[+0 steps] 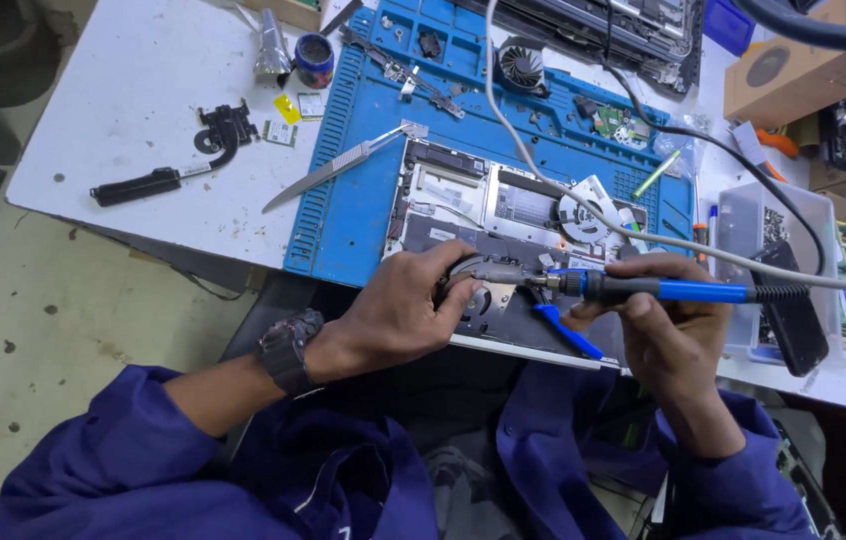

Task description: The person disassembles a laptop cooling fan, using a soldering iron to remove the old power connector. They then attach a new connector to the fan wires, securing it with pliers and electrical tape. Finally, they reassemble the fan housing and use the soldering iron to secure the new connection.

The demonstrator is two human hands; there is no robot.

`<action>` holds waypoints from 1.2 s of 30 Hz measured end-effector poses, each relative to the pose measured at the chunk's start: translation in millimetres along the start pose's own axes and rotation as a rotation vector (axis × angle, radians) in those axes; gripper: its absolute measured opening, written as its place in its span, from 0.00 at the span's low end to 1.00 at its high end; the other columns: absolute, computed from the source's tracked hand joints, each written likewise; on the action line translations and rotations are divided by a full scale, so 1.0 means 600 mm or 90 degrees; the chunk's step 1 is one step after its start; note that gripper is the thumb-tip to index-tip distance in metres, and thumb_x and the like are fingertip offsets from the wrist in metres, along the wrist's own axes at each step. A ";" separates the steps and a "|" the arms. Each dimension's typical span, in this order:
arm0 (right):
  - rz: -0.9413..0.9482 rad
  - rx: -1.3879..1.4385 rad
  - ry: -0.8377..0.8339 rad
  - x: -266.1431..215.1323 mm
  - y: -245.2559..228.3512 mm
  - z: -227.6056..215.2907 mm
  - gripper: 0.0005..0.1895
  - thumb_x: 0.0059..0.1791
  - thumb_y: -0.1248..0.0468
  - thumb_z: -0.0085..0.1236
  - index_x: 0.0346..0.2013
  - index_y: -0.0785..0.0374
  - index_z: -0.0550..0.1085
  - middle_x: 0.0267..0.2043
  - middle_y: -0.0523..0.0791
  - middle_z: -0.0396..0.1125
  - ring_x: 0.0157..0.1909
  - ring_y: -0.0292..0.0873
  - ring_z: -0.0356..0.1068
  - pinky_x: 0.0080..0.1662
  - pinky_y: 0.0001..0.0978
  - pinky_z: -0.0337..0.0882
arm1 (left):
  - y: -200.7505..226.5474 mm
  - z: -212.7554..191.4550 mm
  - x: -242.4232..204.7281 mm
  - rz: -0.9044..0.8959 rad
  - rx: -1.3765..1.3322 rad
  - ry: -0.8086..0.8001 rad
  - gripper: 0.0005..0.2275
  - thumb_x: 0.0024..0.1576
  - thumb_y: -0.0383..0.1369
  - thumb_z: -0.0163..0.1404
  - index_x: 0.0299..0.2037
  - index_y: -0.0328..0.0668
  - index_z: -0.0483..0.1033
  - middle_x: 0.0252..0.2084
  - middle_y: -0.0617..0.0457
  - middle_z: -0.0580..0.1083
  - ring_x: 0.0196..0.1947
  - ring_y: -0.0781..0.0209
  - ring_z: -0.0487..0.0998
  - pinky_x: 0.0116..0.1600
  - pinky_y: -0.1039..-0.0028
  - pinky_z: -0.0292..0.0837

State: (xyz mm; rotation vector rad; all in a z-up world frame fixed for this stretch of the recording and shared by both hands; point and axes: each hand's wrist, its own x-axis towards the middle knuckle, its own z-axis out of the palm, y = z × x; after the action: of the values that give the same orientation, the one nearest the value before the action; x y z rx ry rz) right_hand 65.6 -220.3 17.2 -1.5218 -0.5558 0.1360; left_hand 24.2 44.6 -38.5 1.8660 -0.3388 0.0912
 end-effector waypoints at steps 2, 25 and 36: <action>-0.010 0.010 0.003 0.001 0.003 0.007 0.14 0.53 0.66 0.57 0.49 0.74 0.69 0.35 0.59 0.74 0.36 0.57 0.81 0.44 0.43 0.86 | 0.003 -0.002 -0.001 0.006 -0.013 -0.005 0.09 0.62 0.32 0.48 0.49 0.37 0.73 0.24 0.53 0.73 0.16 0.62 0.69 0.21 0.68 0.61; -0.018 -0.067 -0.022 0.015 0.011 0.016 0.14 0.56 0.61 0.54 0.49 0.70 0.69 0.34 0.57 0.73 0.35 0.55 0.81 0.42 0.37 0.85 | 0.002 -0.002 -0.001 0.012 -0.040 -0.006 0.07 0.61 0.27 0.48 0.47 0.37 0.72 0.17 0.53 0.67 0.12 0.62 0.61 0.18 0.67 0.51; 0.001 -0.047 0.001 0.008 0.010 0.011 0.17 0.54 0.62 0.56 0.49 0.75 0.68 0.31 0.54 0.69 0.33 0.58 0.80 0.38 0.44 0.88 | -0.001 -0.001 -0.001 0.001 -0.038 -0.009 0.08 0.60 0.27 0.48 0.48 0.37 0.72 0.15 0.54 0.65 0.11 0.62 0.59 0.19 0.67 0.50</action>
State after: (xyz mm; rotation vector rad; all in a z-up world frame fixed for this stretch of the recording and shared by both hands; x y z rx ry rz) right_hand 68.4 -211.9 12.0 -1.5932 -0.5636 0.1159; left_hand 23.7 45.7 -38.8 1.8076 -0.3502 0.0682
